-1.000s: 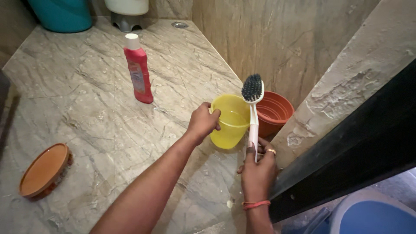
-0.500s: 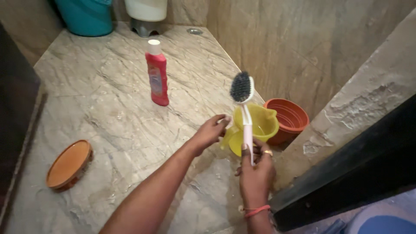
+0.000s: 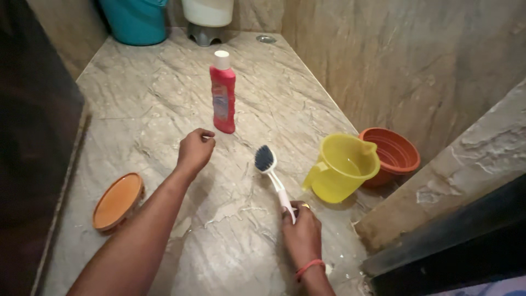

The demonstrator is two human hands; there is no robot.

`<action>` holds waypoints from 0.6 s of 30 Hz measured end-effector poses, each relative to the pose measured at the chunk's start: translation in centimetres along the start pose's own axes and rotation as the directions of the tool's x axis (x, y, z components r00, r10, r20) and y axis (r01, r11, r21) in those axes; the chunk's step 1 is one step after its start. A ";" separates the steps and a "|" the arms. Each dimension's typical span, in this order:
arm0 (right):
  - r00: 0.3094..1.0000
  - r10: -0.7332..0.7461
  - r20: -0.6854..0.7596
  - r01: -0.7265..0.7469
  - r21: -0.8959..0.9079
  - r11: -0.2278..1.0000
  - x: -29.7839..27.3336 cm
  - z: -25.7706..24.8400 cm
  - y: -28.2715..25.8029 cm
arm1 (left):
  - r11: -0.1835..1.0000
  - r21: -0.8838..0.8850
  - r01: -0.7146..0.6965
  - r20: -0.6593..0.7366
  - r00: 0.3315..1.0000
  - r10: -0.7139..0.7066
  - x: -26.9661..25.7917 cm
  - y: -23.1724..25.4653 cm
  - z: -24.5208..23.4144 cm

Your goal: The person scrubs a tiled floor with a white brush, then moves to open a door before returning to the floor. They pick up a yellow cup and pour liquid onto the brush, continuing to scrub the floor.

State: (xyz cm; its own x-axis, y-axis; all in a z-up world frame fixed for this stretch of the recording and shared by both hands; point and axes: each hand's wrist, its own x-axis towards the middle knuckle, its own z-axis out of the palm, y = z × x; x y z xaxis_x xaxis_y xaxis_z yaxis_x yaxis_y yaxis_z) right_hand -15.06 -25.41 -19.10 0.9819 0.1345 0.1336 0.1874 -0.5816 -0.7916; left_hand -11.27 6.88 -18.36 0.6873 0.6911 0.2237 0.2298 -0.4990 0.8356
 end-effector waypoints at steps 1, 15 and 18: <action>1.000 0.016 0.018 -0.015 -0.030 0.999 0.0 0.1 0.4 | 1.000 0.016 -0.004 0.012 1.000 0.004 0.0 0.4 -0.1; 0.996 -0.068 0.058 0.088 -0.483 0.871 -0.3 0.2 -0.6 | 0.956 0.212 -0.204 -0.085 0.971 0.226 5.6 -0.8 0.1; 0.997 -0.019 0.071 0.056 -0.566 0.822 0.0 -0.2 -1.3 | 0.954 0.230 -0.192 -0.083 0.973 0.216 8.7 -0.5 0.5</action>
State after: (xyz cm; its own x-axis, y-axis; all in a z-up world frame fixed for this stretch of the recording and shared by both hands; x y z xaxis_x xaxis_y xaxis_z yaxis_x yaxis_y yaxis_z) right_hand -15.27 -24.83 -18.00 0.9736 0.2025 0.1058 0.2256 -0.9251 -0.3056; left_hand -5.02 12.88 -17.07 0.6609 0.6079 0.4401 0.2455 -0.7292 0.6388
